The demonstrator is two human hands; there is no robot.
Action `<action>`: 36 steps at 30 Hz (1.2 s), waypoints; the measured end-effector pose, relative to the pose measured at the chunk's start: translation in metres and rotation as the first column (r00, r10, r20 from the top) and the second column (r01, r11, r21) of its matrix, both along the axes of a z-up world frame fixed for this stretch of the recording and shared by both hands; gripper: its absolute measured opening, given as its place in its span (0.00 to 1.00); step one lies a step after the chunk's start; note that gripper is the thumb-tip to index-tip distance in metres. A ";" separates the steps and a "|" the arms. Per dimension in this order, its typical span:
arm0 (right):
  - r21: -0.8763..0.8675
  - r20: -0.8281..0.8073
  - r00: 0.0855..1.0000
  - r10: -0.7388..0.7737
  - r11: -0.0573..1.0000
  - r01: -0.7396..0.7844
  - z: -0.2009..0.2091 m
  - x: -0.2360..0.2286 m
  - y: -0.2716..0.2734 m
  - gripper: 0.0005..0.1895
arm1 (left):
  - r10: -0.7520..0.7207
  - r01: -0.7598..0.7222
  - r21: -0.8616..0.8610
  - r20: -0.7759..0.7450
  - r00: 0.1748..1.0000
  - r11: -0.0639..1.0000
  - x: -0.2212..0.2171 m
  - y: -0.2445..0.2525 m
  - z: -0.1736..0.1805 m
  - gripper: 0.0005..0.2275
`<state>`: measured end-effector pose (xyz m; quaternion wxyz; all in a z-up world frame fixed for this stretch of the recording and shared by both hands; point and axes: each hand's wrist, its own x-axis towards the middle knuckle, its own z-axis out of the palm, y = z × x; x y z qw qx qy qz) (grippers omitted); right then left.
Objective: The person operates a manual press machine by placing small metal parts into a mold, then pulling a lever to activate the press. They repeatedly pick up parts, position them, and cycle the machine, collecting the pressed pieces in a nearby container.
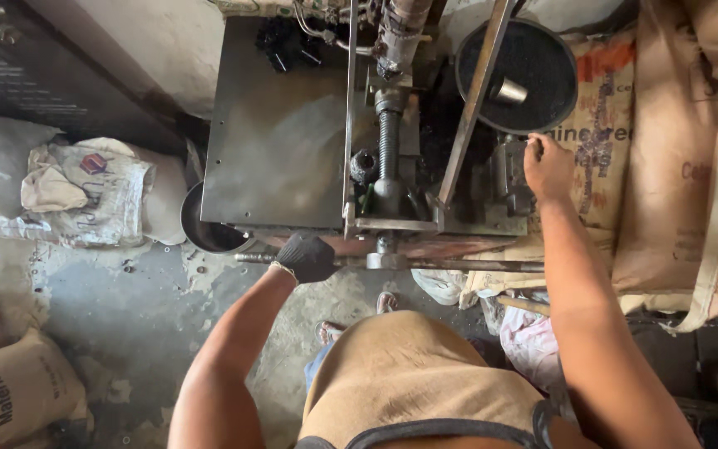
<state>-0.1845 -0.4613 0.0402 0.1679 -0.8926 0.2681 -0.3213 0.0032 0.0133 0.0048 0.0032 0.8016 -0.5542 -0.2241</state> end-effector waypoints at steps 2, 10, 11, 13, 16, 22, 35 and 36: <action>0.040 0.021 1.000 -0.003 0.999 0.003 -0.001 -0.003 0.003 0.12 | -0.007 0.007 0.006 0.015 1.000 1.000 -0.002 0.002 -0.001 0.16; 0.066 0.037 0.999 -0.019 0.998 0.017 0.007 -0.001 0.004 0.15 | -0.007 0.007 -0.011 0.032 0.999 1.000 0.000 0.001 -0.010 0.15; 0.039 0.052 0.999 -0.010 0.999 0.008 0.008 -0.002 0.004 0.16 | -0.006 0.007 -0.032 0.017 1.000 0.999 0.001 0.002 -0.011 0.15; 0.149 0.037 0.997 -0.073 0.987 0.066 0.010 -0.003 0.007 0.17 | -0.006 0.005 -0.075 -0.016 1.000 0.997 0.003 0.003 -0.015 0.14; 0.407 -0.004 0.981 -0.192 0.896 0.177 0.005 -0.004 0.007 0.20 | -0.012 0.011 -0.094 -0.015 1.000 0.996 0.005 0.003 -0.019 0.12; -0.223 0.086 0.991 -0.104 0.967 0.121 -0.022 -0.024 -0.003 0.16 | -0.016 0.014 -0.105 -0.017 1.000 0.994 0.006 0.005 -0.031 0.14; 0.093 -0.762 0.644 0.066 0.996 0.008 -0.075 -0.085 -0.059 0.17 | 0.059 -0.039 -0.217 0.088 0.994 0.976 -0.005 0.011 -0.034 0.11; 0.194 -0.683 0.729 0.034 0.972 0.136 -0.081 -0.094 -0.053 0.17 | 0.067 -0.051 -0.191 0.078 0.995 0.980 -0.006 0.009 -0.032 0.11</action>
